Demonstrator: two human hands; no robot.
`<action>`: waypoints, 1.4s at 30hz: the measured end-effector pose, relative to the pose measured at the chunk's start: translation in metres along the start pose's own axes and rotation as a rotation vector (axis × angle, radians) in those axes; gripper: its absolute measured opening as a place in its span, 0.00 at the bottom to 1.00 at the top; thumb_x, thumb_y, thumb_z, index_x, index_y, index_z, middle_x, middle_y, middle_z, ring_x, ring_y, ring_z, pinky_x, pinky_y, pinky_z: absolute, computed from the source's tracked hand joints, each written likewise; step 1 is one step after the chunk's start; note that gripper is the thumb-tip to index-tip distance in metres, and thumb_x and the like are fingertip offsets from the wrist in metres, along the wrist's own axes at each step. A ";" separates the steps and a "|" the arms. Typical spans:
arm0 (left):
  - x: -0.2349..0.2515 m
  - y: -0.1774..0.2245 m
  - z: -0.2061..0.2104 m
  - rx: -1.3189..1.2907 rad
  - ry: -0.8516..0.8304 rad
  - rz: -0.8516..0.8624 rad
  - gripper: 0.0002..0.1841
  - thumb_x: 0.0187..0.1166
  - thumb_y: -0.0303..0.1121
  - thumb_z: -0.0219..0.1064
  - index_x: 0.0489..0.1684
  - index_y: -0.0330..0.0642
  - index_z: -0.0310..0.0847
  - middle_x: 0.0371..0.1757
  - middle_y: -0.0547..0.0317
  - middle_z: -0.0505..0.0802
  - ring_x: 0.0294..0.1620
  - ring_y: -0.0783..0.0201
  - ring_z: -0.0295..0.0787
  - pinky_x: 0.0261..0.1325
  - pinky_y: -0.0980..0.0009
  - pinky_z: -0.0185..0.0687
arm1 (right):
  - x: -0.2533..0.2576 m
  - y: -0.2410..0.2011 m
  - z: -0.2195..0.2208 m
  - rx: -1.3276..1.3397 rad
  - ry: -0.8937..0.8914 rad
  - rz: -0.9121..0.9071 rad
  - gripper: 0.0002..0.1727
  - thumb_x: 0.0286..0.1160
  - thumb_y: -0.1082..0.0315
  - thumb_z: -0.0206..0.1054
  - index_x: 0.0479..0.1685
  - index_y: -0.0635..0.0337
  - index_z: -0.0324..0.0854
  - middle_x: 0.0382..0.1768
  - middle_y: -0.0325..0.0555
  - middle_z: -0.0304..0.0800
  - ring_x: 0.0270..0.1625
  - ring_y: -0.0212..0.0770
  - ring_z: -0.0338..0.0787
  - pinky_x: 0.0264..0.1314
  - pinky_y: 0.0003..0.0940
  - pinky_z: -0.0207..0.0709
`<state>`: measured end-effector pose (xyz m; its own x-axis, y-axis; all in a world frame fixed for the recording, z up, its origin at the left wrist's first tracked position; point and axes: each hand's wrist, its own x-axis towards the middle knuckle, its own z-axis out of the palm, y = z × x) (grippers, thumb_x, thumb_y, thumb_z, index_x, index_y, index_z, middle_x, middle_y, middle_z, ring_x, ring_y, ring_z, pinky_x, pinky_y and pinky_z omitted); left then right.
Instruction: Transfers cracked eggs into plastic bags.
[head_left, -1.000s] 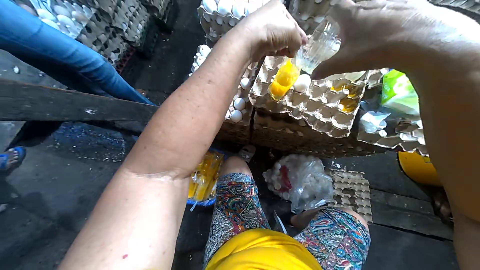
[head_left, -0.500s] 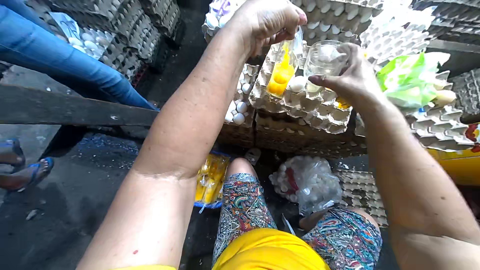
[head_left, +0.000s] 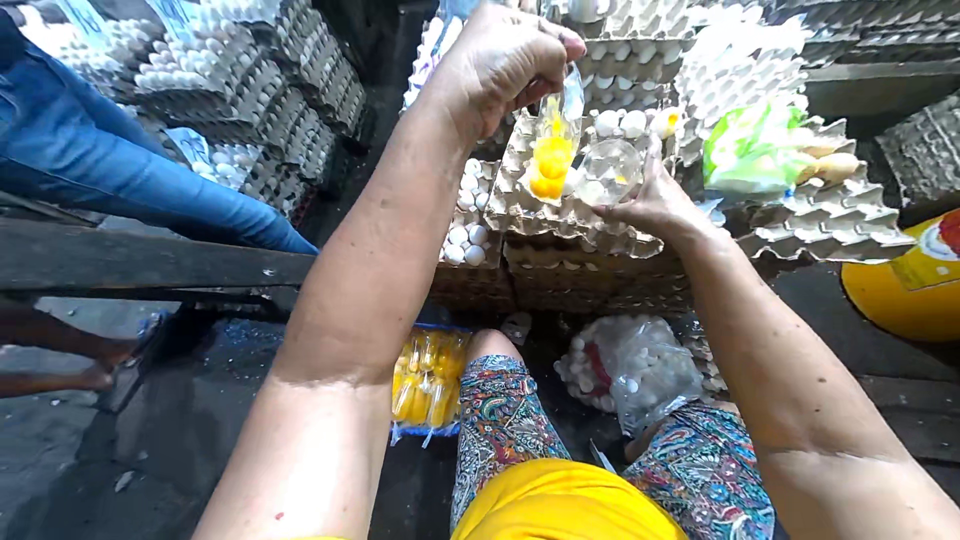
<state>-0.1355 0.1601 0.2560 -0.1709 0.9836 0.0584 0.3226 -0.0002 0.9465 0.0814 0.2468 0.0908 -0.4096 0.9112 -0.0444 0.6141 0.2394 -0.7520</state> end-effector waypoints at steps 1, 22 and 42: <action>-0.003 0.002 0.003 -0.011 -0.003 -0.009 0.10 0.75 0.19 0.67 0.48 0.40 0.90 0.43 0.62 0.93 0.38 0.75 0.88 0.45 0.81 0.84 | -0.003 0.001 -0.003 -0.004 -0.032 -0.009 0.77 0.51 0.58 0.90 0.97 0.56 0.26 0.84 0.71 0.63 0.74 0.67 0.80 0.73 0.68 0.73; -0.081 -0.031 0.097 0.058 -0.325 0.043 0.10 0.72 0.17 0.65 0.42 0.38 0.90 0.41 0.62 0.93 0.40 0.74 0.87 0.46 0.76 0.83 | -0.124 -0.016 -0.042 0.557 -0.107 -0.338 0.06 0.81 0.68 0.67 0.48 0.59 0.87 0.35 0.32 0.91 0.33 0.22 0.86 0.37 0.20 0.80; -0.183 -0.147 0.180 -0.183 -0.159 -0.181 0.07 0.83 0.25 0.66 0.53 0.33 0.82 0.43 0.56 0.90 0.41 0.69 0.88 0.49 0.72 0.88 | -0.218 0.056 0.019 0.457 0.058 -0.040 0.06 0.80 0.69 0.68 0.42 0.61 0.88 0.32 0.44 0.92 0.32 0.34 0.91 0.43 0.37 0.88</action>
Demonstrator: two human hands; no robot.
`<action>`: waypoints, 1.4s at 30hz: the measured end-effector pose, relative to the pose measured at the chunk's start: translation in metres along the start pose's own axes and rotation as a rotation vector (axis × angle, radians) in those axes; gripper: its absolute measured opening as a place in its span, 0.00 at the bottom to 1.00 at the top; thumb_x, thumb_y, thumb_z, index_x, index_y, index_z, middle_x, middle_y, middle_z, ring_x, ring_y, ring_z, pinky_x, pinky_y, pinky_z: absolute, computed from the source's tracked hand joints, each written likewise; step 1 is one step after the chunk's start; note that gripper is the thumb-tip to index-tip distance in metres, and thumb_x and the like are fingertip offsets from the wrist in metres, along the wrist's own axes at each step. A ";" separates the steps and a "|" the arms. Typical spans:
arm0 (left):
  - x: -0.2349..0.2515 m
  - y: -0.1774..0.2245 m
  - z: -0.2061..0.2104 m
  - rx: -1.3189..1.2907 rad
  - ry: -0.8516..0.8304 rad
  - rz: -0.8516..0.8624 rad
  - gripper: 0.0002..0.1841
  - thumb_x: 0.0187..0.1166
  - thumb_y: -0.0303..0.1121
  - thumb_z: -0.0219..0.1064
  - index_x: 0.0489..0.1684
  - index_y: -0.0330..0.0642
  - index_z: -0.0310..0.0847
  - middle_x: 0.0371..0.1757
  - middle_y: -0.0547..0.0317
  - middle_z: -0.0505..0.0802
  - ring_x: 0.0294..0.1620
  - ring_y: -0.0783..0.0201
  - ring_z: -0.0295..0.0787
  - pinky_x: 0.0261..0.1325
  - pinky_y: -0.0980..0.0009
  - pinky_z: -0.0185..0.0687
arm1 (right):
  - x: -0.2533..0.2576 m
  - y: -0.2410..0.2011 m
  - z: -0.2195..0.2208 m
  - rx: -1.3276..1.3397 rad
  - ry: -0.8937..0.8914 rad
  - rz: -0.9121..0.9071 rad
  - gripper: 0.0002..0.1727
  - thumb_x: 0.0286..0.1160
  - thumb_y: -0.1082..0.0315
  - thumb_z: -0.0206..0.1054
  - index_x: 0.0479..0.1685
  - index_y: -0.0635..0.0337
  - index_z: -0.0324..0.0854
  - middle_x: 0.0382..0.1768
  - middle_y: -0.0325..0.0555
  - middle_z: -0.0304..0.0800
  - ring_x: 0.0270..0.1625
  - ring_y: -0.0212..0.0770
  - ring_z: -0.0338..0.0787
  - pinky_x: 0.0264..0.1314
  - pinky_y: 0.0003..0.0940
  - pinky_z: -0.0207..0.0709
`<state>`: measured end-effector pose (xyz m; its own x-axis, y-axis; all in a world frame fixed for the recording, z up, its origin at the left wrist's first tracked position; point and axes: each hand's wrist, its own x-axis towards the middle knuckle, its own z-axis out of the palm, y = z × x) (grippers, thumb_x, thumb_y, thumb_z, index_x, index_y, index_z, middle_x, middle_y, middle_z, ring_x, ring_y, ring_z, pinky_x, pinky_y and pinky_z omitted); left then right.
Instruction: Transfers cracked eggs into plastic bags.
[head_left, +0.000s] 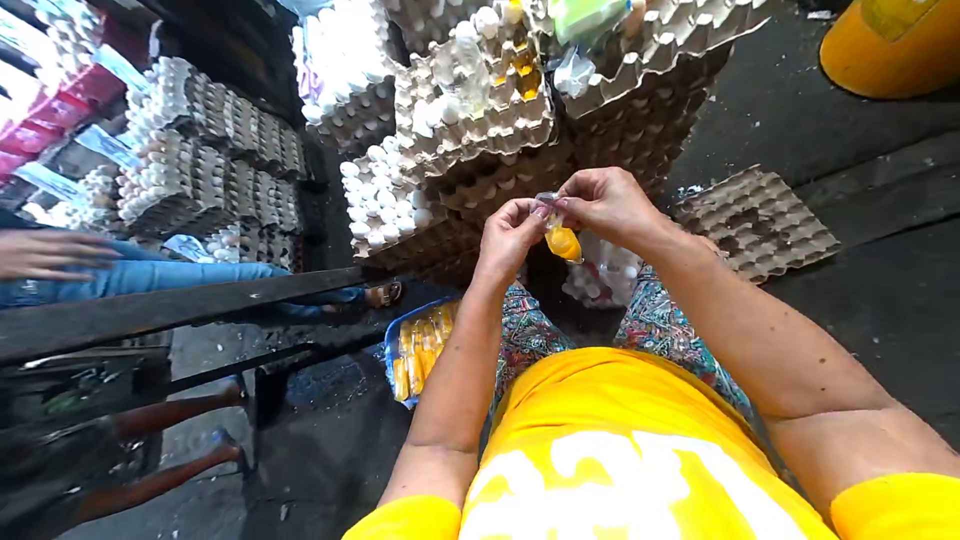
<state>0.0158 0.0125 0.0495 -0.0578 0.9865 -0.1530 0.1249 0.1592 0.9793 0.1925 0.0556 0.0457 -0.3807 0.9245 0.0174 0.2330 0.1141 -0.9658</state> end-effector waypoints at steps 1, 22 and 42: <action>0.000 -0.002 -0.001 0.020 0.010 0.010 0.06 0.82 0.24 0.67 0.51 0.33 0.83 0.42 0.56 0.90 0.39 0.70 0.88 0.47 0.72 0.87 | -0.003 0.000 -0.002 -0.086 0.008 -0.001 0.06 0.81 0.68 0.68 0.43 0.60 0.89 0.34 0.45 0.93 0.34 0.37 0.92 0.46 0.42 0.87; -0.004 -0.016 0.001 0.205 0.102 -0.065 0.07 0.80 0.27 0.70 0.49 0.33 0.84 0.39 0.52 0.90 0.34 0.67 0.88 0.44 0.69 0.88 | -0.009 0.010 -0.002 -0.200 -0.177 0.156 0.10 0.79 0.62 0.70 0.33 0.59 0.87 0.28 0.47 0.89 0.31 0.44 0.89 0.40 0.51 0.81; -0.034 -0.005 0.001 0.684 -0.067 0.028 0.07 0.76 0.29 0.74 0.47 0.41 0.90 0.46 0.53 0.90 0.46 0.62 0.87 0.55 0.63 0.84 | -0.025 0.005 0.010 -0.498 -0.284 0.030 0.07 0.80 0.67 0.67 0.44 0.57 0.89 0.36 0.52 0.92 0.44 0.55 0.91 0.48 0.61 0.80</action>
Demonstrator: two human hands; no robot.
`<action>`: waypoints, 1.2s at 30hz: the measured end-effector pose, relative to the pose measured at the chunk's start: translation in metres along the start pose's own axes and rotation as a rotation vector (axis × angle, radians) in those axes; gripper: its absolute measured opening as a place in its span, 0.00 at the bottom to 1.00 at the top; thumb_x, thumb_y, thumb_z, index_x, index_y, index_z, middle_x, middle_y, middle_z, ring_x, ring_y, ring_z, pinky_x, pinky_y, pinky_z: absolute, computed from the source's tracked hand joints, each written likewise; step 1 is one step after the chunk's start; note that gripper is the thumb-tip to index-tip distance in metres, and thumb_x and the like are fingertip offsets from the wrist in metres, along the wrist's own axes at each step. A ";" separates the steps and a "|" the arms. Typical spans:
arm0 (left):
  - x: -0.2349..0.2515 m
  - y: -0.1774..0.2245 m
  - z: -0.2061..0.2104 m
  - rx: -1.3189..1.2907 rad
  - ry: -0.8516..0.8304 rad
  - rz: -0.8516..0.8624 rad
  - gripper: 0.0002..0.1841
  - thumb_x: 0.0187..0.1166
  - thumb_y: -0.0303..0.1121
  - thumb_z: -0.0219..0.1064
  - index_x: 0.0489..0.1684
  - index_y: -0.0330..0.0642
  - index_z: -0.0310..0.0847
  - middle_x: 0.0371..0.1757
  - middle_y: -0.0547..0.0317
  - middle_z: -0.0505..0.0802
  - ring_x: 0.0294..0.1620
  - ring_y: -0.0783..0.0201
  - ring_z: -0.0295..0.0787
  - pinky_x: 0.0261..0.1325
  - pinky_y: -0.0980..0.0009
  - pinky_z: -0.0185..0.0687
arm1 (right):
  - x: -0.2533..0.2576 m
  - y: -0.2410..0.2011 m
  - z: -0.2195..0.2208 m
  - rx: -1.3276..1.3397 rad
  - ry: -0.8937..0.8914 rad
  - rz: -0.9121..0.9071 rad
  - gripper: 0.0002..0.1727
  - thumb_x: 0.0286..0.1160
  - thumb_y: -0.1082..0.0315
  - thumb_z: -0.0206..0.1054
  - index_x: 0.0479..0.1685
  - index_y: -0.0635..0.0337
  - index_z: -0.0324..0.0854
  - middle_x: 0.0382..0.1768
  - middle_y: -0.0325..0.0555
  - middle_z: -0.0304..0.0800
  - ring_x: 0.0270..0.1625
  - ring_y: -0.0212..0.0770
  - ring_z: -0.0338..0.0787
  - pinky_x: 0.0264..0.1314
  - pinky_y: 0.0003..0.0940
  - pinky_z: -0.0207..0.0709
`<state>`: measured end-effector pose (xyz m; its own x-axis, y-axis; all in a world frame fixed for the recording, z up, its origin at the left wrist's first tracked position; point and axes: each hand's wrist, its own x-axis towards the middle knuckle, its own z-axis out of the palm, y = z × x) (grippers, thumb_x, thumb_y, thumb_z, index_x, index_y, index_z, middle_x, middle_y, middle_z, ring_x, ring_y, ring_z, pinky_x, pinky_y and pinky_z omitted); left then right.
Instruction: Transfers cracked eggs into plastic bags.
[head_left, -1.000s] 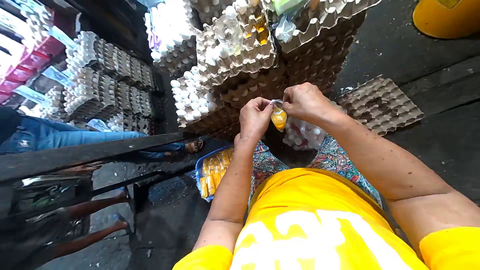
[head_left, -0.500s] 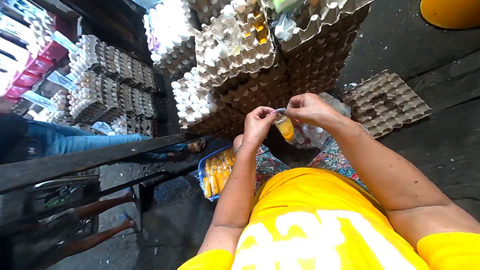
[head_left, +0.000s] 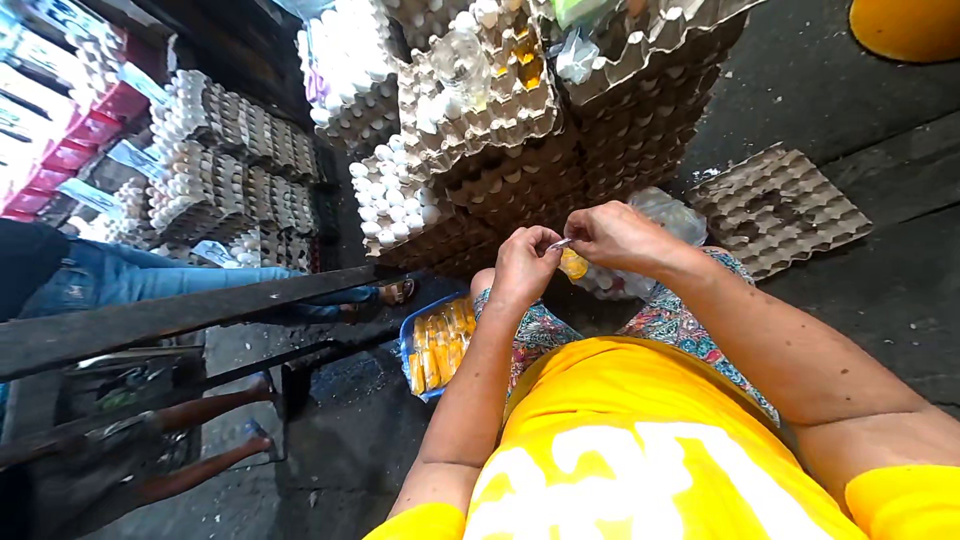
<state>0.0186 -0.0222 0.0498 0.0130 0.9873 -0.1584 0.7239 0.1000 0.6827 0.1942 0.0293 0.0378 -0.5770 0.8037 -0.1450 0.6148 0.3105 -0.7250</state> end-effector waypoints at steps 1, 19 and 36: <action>-0.002 -0.001 0.001 0.005 -0.001 0.000 0.07 0.77 0.29 0.74 0.47 0.40 0.90 0.46 0.53 0.90 0.46 0.61 0.87 0.54 0.62 0.84 | 0.000 0.000 0.001 0.012 0.004 -0.003 0.06 0.80 0.67 0.67 0.44 0.58 0.89 0.36 0.52 0.92 0.44 0.54 0.91 0.49 0.60 0.80; -0.006 -0.012 0.023 0.003 -0.163 -0.238 0.13 0.89 0.40 0.62 0.56 0.40 0.84 0.42 0.49 0.94 0.38 0.57 0.92 0.49 0.54 0.88 | -0.010 0.007 0.021 -0.041 -0.018 0.120 0.07 0.78 0.69 0.66 0.43 0.61 0.89 0.37 0.57 0.91 0.46 0.61 0.91 0.47 0.64 0.79; -0.010 -0.003 0.005 0.329 -0.271 -0.090 0.11 0.87 0.35 0.64 0.53 0.40 0.90 0.46 0.47 0.96 0.47 0.50 0.95 0.58 0.46 0.87 | -0.012 -0.005 0.023 -0.148 -0.194 0.064 0.07 0.75 0.67 0.68 0.41 0.60 0.88 0.37 0.56 0.91 0.47 0.61 0.91 0.48 0.65 0.79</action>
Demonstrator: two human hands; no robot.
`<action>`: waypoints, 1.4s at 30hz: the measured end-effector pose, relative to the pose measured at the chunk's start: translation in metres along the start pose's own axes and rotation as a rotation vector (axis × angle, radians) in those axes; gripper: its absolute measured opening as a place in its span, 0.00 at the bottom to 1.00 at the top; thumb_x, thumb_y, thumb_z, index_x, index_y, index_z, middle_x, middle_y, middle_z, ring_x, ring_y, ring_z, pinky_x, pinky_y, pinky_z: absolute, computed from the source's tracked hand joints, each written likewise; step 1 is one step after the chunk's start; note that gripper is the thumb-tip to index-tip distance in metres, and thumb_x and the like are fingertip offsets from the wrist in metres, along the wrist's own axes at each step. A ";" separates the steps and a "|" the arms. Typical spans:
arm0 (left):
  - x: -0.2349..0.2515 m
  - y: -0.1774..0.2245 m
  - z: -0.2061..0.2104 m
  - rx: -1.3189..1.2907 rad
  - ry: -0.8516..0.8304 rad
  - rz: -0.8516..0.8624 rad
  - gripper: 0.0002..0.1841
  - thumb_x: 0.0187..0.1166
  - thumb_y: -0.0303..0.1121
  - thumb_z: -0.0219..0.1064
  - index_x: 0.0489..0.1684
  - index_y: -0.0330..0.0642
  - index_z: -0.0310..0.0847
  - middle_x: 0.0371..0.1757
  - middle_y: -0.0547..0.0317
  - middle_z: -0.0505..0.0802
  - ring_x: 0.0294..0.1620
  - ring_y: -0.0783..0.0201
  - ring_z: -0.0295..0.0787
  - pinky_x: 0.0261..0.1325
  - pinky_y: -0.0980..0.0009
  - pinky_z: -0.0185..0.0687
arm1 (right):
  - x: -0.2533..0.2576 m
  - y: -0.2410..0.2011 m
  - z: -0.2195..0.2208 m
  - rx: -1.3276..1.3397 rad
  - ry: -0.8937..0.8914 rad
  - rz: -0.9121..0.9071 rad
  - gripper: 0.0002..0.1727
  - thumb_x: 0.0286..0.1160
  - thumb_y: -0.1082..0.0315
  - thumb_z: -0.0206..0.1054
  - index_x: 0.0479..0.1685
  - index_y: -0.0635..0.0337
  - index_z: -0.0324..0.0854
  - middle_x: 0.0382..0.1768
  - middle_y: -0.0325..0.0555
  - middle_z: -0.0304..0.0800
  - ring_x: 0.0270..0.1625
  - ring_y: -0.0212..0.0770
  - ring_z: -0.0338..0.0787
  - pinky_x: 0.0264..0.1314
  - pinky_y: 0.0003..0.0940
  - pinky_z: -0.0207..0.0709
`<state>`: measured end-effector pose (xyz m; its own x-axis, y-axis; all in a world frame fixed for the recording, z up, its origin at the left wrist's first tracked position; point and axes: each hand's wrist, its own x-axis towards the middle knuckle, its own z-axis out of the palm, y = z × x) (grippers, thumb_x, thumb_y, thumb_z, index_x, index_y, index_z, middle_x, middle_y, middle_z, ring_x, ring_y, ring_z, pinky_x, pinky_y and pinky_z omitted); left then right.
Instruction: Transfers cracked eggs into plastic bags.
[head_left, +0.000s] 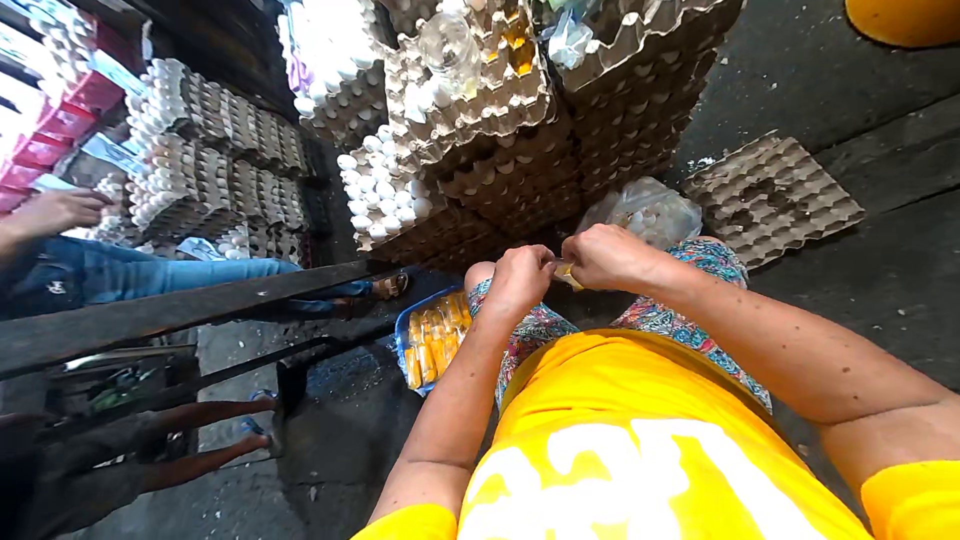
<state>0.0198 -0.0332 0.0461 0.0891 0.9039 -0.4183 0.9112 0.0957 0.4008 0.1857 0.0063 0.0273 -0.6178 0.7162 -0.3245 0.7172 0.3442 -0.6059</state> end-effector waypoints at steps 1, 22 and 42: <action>-0.001 -0.001 -0.001 -0.009 -0.010 0.024 0.11 0.87 0.35 0.64 0.53 0.40 0.90 0.45 0.47 0.96 0.46 0.51 0.95 0.57 0.46 0.87 | -0.001 0.003 0.000 0.065 0.020 -0.028 0.07 0.77 0.67 0.68 0.41 0.60 0.89 0.37 0.55 0.91 0.47 0.59 0.91 0.49 0.64 0.79; -0.031 0.008 -0.050 -0.525 0.180 0.148 0.07 0.82 0.30 0.69 0.48 0.36 0.85 0.33 0.58 0.92 0.31 0.71 0.89 0.41 0.72 0.88 | -0.007 0.010 0.038 0.086 0.580 -0.525 0.28 0.91 0.53 0.53 0.78 0.63 0.78 0.80 0.55 0.79 0.81 0.56 0.79 0.74 0.59 0.75; -0.053 -0.015 -0.083 -0.937 0.383 0.743 0.26 0.92 0.54 0.49 0.76 0.46 0.73 0.69 0.70 0.88 0.71 0.70 0.83 0.78 0.64 0.78 | -0.022 -0.081 -0.074 0.221 0.764 -0.941 0.12 0.84 0.58 0.65 0.51 0.46 0.95 0.75 0.54 0.81 0.77 0.54 0.77 0.71 0.55 0.72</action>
<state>-0.0323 -0.0483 0.1295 0.1919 0.9143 0.3567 0.0417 -0.3707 0.9278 0.1645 0.0076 0.1370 -0.4638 0.4412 0.7682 -0.0212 0.8614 -0.5075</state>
